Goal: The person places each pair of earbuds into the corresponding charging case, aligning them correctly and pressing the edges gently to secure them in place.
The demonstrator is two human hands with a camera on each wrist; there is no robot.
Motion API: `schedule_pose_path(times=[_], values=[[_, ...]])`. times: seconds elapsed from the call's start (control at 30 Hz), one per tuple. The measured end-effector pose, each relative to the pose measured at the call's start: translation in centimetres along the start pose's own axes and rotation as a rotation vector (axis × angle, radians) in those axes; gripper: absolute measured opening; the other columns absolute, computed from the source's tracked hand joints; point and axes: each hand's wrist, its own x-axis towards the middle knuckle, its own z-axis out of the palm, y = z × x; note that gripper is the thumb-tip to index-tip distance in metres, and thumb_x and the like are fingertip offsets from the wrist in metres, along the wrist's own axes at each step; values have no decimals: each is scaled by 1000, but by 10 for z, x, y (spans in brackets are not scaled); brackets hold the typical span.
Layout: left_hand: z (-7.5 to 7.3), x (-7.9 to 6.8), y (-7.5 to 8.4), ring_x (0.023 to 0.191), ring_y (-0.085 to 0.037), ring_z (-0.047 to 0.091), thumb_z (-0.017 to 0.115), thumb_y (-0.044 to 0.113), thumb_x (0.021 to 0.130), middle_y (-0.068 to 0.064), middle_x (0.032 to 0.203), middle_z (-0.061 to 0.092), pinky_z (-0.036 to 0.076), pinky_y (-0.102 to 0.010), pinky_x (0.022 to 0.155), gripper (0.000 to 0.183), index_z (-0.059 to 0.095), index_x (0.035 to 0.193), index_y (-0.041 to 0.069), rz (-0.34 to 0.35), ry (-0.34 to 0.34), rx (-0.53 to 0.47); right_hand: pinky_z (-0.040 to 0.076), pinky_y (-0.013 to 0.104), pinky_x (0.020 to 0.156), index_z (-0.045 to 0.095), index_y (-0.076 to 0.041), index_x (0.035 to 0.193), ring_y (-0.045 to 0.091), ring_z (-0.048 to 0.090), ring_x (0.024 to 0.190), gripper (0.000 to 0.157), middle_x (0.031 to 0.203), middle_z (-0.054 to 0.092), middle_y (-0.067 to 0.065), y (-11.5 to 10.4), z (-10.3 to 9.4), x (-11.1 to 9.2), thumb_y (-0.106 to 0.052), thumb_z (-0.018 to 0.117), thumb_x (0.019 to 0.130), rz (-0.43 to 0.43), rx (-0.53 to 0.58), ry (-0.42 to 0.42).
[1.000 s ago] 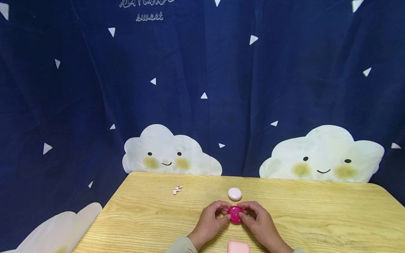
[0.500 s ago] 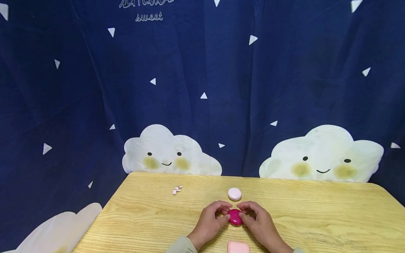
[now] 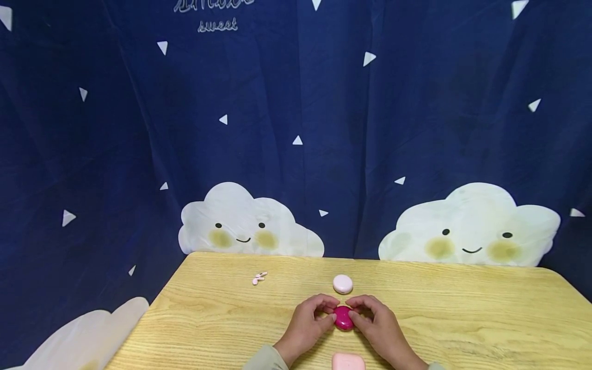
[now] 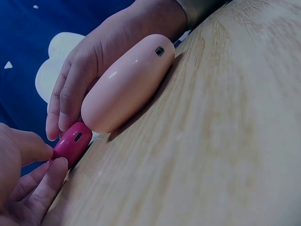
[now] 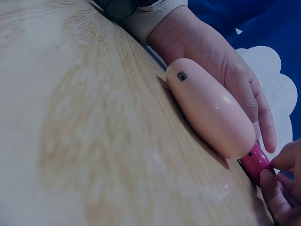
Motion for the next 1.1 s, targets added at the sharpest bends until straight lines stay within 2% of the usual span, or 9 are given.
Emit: schedule_pose_path(times=[0.1, 0.27, 0.37, 0.43, 0.6, 0.67, 0.8, 1.0, 1.1], values=[[-1, -1, 6, 84, -13, 58, 66, 9, 80, -2, 94, 64, 43, -19, 65, 22, 63, 102, 13, 1, 4, 4, 45, 20, 66, 65, -16, 91, 9, 57, 80, 16, 88, 62, -1, 0, 0, 0, -8, 69, 77, -14, -3, 0], [-7, -8, 29, 87, -26, 59, 64, 2, 79, -11, 94, 64, 43, -20, 65, 22, 62, 101, 5, 11, 1, -6, 45, 20, 65, 65, -16, 91, 9, 57, 80, 16, 87, 62, -1, 1, 0, 0, -9, 69, 77, -13, -14, 2], [-8, -10, 35, 88, -29, 59, 64, 1, 78, -13, 95, 64, 43, -20, 66, 23, 62, 101, 4, 5, -5, -13, 45, 20, 65, 65, -15, 92, 8, 57, 80, 16, 88, 63, -1, 0, 0, 0, -10, 69, 77, 0, -15, 3], [-6, -8, 26, 88, -26, 59, 65, 2, 78, -10, 95, 64, 43, -20, 65, 24, 62, 101, 6, 10, -4, -18, 45, 20, 65, 65, -15, 92, 8, 57, 81, 16, 89, 63, -1, -1, 0, 0, -11, 69, 77, 9, -12, 2], [0, 0, -1, 89, -20, 59, 67, 8, 78, -4, 96, 64, 44, -20, 65, 25, 63, 102, 12, 10, -4, -26, 46, 21, 66, 64, -9, 94, 13, 58, 84, 18, 92, 63, 4, -21, -1, -6, -5, 68, 77, 24, -13, -12], [0, 0, -2, 89, -20, 59, 67, 9, 78, -4, 96, 64, 44, -20, 66, 25, 63, 103, 13, 6, -7, -28, 47, 21, 67, 64, -8, 95, 13, 58, 85, 18, 94, 63, 5, -20, -1, -6, -4, 68, 77, 19, -9, -18], [0, -1, -2, 90, -19, 59, 67, 10, 79, -3, 97, 65, 43, -20, 66, 25, 63, 103, 14, 12, -6, -31, 48, 21, 68, 64, -14, 94, 10, 58, 87, 19, 94, 63, 0, 1, 0, 0, -9, 69, 77, -4, 15, -23], [1, 0, -2, 90, -24, 59, 65, 5, 79, -8, 96, 65, 43, -21, 66, 24, 62, 103, 9, 28, 3, -29, 48, 21, 68, 65, -16, 93, 11, 58, 88, 19, 93, 63, -2, 4, 0, 1, -10, 70, 77, -7, 12, -12], [1, 0, -2, 90, -23, 59, 65, 5, 79, -8, 97, 65, 43, -21, 67, 24, 62, 103, 9, 28, 6, -29, 48, 20, 68, 65, -15, 94, 12, 58, 89, 19, 94, 62, -2, 1, 0, 1, -9, 70, 77, 4, 11, -6]])
